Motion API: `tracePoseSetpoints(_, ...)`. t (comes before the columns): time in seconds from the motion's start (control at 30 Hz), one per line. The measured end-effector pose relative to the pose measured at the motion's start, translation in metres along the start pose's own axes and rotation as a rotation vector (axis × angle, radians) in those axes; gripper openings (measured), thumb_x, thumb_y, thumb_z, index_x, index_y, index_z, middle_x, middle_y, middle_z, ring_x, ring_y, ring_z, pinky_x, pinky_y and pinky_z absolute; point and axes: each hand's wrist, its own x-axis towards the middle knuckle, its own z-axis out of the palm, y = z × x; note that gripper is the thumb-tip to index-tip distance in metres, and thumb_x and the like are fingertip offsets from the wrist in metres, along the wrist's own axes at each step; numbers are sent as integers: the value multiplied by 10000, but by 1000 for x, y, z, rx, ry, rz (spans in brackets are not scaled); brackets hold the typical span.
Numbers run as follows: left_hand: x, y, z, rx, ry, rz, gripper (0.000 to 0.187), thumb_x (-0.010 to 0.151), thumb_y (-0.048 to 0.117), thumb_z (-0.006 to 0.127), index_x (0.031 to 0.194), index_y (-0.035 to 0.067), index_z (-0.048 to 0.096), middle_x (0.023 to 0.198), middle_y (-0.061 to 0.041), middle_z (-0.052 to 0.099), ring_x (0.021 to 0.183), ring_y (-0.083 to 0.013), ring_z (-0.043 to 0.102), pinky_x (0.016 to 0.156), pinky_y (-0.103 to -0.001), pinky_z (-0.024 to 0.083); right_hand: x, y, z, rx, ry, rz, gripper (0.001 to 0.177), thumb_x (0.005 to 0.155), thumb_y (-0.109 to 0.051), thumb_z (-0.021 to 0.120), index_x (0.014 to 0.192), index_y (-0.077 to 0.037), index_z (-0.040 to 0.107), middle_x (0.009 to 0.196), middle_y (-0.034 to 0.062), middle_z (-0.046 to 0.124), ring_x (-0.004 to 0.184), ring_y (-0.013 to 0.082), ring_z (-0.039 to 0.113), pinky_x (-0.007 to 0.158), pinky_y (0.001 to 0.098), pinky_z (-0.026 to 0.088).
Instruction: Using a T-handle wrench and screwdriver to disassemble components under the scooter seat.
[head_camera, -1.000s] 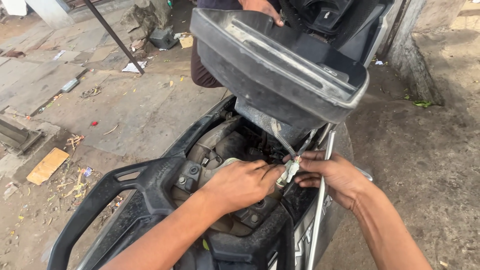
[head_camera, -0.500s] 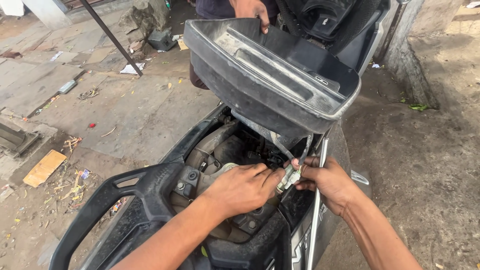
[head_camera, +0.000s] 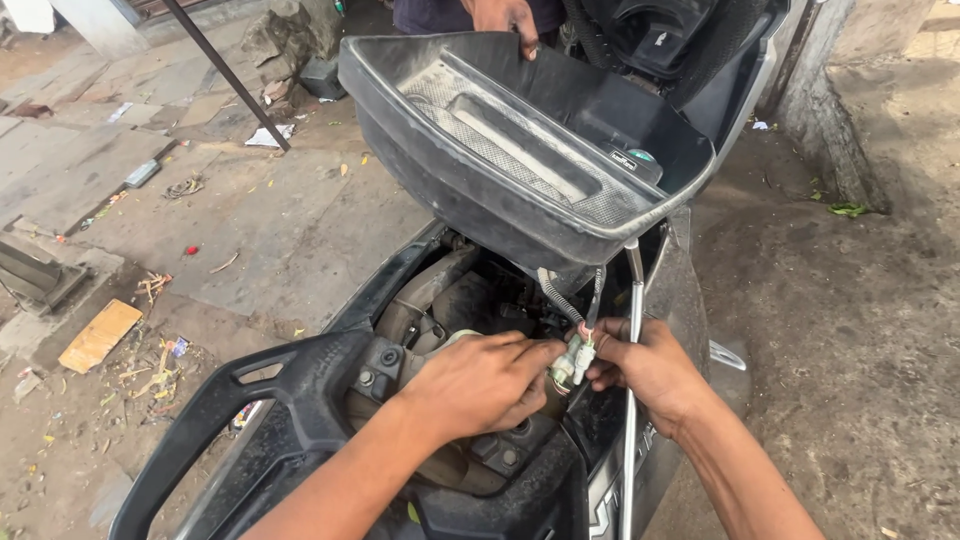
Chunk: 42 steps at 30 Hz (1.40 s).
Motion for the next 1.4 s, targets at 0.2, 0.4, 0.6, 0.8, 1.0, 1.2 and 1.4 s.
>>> tracePoseSetpoints(0.2,1,1,0,-48,-42,-39,392,900,208,660,1212,-29,666,939,-98,754,859,-235,724,668,-363,602,0,1,-1,19,-5,14,221,928,-152,652,1001,32,750,792,107,722,660,156,643,611,300,535)
tracePoseSetpoints(0.4,1,0,2,5,15,-2,340,899,195,675,1154,-30,683,884,-95,752,833,-234,730,650,-363,596,-4,-3,3,3,8,2,208,927,-156,666,974,27,754,768,95,716,635,150,627,591,298,522)
tracePoseSetpoints(0.6,-1,-2,5,9,34,29,338,893,181,694,1155,-33,678,868,-104,749,836,-233,736,661,-347,599,-2,0,3,1,19,-5,209,931,-158,661,949,24,762,753,93,716,626,143,614,584,290,513)
tracePoseSetpoints(0.8,-1,-2,1,8,33,20,362,902,202,706,1184,-21,666,940,-111,759,871,-239,742,672,-354,598,5,9,3,61,66,-42,217,938,-145,633,966,30,758,760,93,717,624,146,609,582,298,523)
tracePoseSetpoints(1.0,19,7,-7,-522,-157,-506,294,979,280,647,1129,45,739,915,-117,771,815,-212,744,718,-348,587,6,7,4,139,141,-71,206,932,-106,644,1016,44,758,818,112,753,665,162,636,594,291,514)
tracePoseSetpoints(1.2,18,1,14,-986,-340,-795,325,929,319,700,1028,16,761,851,-84,776,746,-127,696,692,-293,569,-1,-4,6,131,122,-55,221,921,-137,660,1026,37,746,878,152,795,735,200,714,643,317,566)
tracePoseSetpoints(1.4,18,8,14,-1050,-283,-849,338,946,300,685,1045,-17,745,860,-95,772,768,-121,724,709,-311,594,-9,-20,2,71,36,31,206,855,-156,721,995,-5,732,946,126,804,860,191,745,753,334,605)
